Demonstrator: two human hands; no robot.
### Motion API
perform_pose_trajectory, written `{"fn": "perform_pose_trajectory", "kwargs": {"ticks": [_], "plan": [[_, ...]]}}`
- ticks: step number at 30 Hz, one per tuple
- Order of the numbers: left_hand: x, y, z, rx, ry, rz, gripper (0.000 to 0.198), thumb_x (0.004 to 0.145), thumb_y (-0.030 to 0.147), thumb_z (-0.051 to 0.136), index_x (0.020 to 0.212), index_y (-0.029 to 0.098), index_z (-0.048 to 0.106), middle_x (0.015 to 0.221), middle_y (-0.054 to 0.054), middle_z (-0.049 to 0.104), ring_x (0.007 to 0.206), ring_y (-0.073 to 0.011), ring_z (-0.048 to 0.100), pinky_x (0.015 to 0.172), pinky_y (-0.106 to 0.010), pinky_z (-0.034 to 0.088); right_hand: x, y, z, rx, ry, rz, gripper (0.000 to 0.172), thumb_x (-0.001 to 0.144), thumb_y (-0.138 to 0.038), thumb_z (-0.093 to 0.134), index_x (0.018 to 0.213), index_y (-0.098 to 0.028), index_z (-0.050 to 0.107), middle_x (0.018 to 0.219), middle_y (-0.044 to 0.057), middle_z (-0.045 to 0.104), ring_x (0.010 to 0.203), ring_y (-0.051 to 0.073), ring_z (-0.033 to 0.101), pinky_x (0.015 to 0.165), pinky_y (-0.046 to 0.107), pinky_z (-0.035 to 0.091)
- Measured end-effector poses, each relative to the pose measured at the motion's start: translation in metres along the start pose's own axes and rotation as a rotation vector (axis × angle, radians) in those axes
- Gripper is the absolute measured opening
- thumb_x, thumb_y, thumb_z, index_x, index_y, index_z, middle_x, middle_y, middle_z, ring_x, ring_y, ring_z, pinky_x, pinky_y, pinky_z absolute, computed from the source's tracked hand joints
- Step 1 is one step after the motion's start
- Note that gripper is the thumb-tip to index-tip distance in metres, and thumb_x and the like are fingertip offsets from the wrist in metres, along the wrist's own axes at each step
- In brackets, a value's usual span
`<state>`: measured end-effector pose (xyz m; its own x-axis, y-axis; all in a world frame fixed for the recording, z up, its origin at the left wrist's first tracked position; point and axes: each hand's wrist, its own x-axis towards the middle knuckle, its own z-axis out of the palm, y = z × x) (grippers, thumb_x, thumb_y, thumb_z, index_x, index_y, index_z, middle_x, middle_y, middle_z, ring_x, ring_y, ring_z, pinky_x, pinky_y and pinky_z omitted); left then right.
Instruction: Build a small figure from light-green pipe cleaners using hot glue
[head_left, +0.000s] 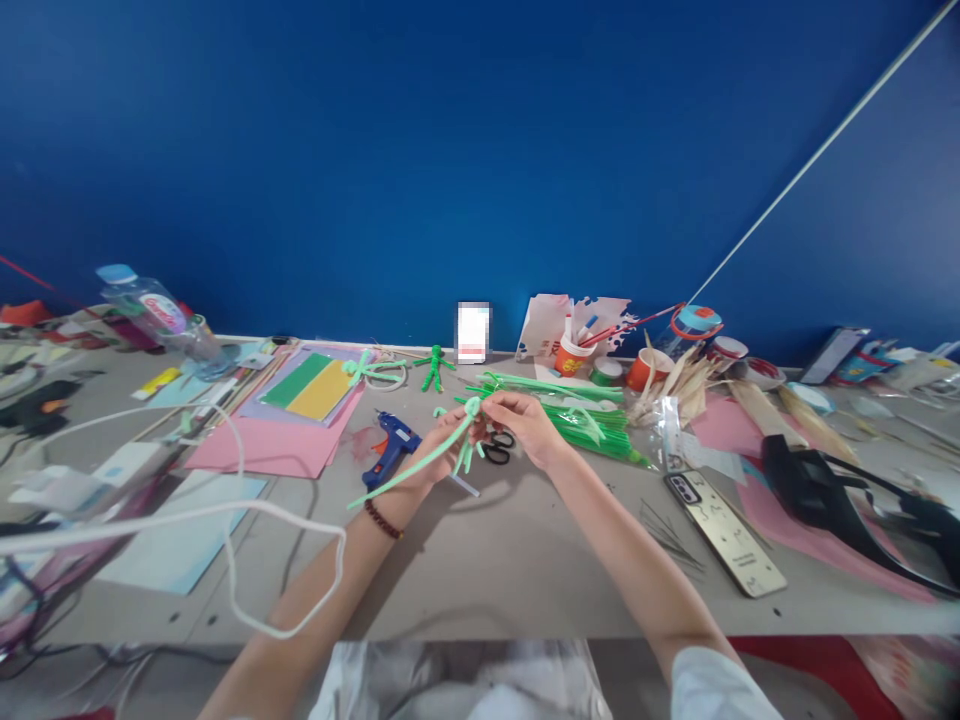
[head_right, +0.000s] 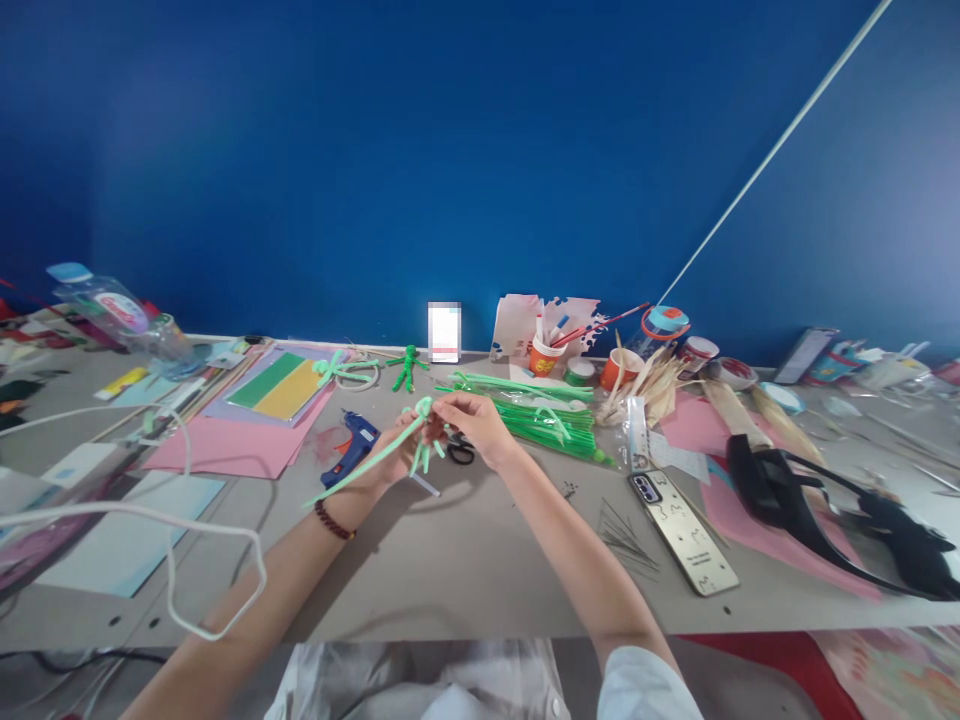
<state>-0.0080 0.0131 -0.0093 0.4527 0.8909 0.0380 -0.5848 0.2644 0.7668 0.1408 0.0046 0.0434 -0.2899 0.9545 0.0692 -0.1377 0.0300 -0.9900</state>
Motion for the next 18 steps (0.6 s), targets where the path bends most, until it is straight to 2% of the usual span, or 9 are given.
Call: {"fn": "perform_pose_trajectory", "kwargs": {"ticks": [5, 9, 13, 15, 18], "plan": [[0.000, 0.003, -0.002, -0.047, -0.004, -0.011, 0.023, 0.063, 0.031, 0.075, 0.073, 0.014, 0.064, 0.057, 0.002, 0.048, 0.052, -0.0085, 0.046, 0.063, -0.028, 0.046, -0.001, -0.001, 0.001, -0.085, 0.060, -0.042, 0.023, 0.071, -0.040, 0.067, 0.077, -0.020, 0.073, 0.078, 0.002, 0.065, 0.060, 0.011, 0.055, 0.052, 0.024, 0.041], [0.003, -0.002, -0.008, 0.031, -0.045, 0.028, 0.023, 0.066, 0.032, 0.074, 0.072, 0.013, 0.062, 0.058, 0.001, 0.050, 0.057, -0.0108, 0.051, 0.056, -0.024, 0.042, -0.004, -0.001, 0.007, -0.119, 0.115, -0.094, 0.016, 0.068, -0.035, 0.070, 0.073, -0.019, 0.073, 0.070, 0.002, 0.065, 0.059, 0.014, 0.059, 0.055, 0.027, 0.047], [0.004, -0.005, -0.012, 0.053, -0.063, 0.009, 0.025, 0.067, 0.034, 0.073, 0.071, 0.013, 0.060, 0.057, 0.001, 0.049, 0.058, -0.0120, 0.051, 0.056, -0.025, 0.041, -0.004, 0.003, 0.010, -0.028, 0.099, -0.027, 0.020, 0.067, -0.036, 0.071, 0.072, -0.017, 0.068, 0.061, 0.002, 0.065, 0.053, 0.016, 0.062, 0.050, 0.028, 0.048], [0.003, -0.004, -0.012, 0.060, -0.061, -0.010, 0.027, 0.066, 0.036, 0.074, 0.066, 0.014, 0.058, 0.056, 0.001, 0.048, 0.057, -0.0124, 0.050, 0.057, -0.027, 0.042, -0.004, 0.004, 0.011, -0.025, 0.064, -0.032, 0.022, 0.070, -0.038, 0.068, 0.074, -0.017, 0.064, 0.061, 0.002, 0.065, 0.053, 0.017, 0.063, 0.049, 0.028, 0.049], [0.002, -0.003, -0.011, 0.070, -0.054, -0.013, 0.029, 0.064, 0.038, 0.074, 0.064, 0.015, 0.057, 0.056, 0.001, 0.048, 0.055, -0.0120, 0.048, 0.059, -0.028, 0.042, -0.006, 0.001, 0.013, -0.135, 0.088, -0.131, 0.020, 0.074, -0.038, 0.064, 0.075, -0.019, 0.062, 0.069, 0.002, 0.063, 0.056, 0.015, 0.062, 0.050, 0.027, 0.048]]}}
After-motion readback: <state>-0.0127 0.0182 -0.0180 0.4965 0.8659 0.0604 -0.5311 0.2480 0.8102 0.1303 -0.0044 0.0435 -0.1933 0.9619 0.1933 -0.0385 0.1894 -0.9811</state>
